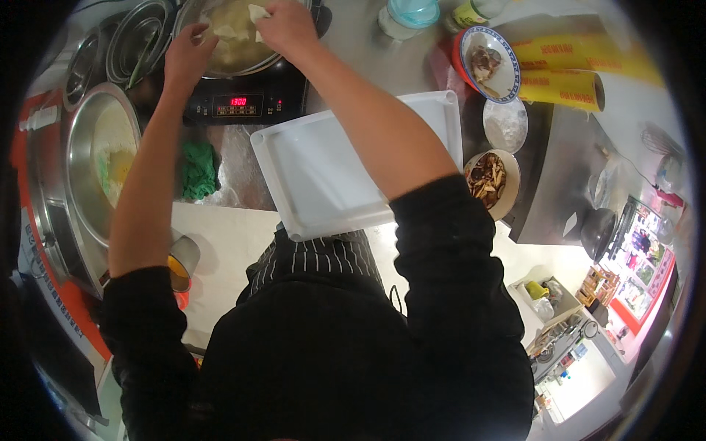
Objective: The person places dumplings from a tray into a pot of boiling water and stirs them with a spatula. They then walk to a prep area, add chopped green onions and cooked meat to a bowl, and return to the stove to continue stirring the dumplings.
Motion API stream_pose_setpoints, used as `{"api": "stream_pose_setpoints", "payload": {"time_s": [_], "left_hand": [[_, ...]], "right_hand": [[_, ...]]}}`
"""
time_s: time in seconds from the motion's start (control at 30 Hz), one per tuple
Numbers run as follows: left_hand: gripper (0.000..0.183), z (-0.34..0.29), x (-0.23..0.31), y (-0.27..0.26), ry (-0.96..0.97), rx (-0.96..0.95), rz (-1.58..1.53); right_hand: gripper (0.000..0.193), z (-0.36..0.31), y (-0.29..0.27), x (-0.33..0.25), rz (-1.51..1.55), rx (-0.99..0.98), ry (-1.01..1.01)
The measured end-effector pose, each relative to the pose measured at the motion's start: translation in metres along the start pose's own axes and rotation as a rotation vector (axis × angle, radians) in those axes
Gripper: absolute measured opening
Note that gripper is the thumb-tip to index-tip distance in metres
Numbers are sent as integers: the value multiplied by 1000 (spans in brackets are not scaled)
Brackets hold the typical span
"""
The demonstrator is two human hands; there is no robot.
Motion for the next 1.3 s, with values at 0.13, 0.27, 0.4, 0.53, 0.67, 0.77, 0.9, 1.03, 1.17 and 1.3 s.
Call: {"api": "stream_pose_setpoints", "payload": {"time_s": [0.13,0.27,0.4,0.53,0.67,0.77,0.9,1.03,1.17,1.3], "left_hand": [[32,-56,44,-10,166,239,0],[27,-147,92,69,201,-183,-297],[40,-245,152,162,296,-691,-259],[48,-307,211,222,517,-860,-161],[44,-339,251,261,840,-850,-88],[34,-349,247,282,889,-927,-31],[32,-357,236,277,951,-873,-59],[32,-354,245,270,955,-741,-168],[35,-362,262,281,1052,-910,-86],[38,-356,251,292,937,-1011,-83]], "right_hand": [[27,26,1,-5,-192,37,-81],[39,-39,-59,14,99,117,2],[23,-174,-144,61,-125,69,170],[21,-320,-195,120,-407,11,420],[19,-397,-182,131,-704,-92,301],[21,-420,-164,143,-699,-114,334],[26,-429,-144,154,-808,-147,364],[34,-429,-147,173,-902,-173,443],[30,-420,-157,178,-875,-254,414],[26,-418,-169,175,-696,-228,452]]}}
Point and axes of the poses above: each hand's wrist, its own z-axis towards the middle knuckle, its own y-axis out of the palm, x = y × z, the point moved 8 cm from there along z, towards the middle knuckle, and after that the axes turned 6 degrees about -x, right-handed, at the moved point
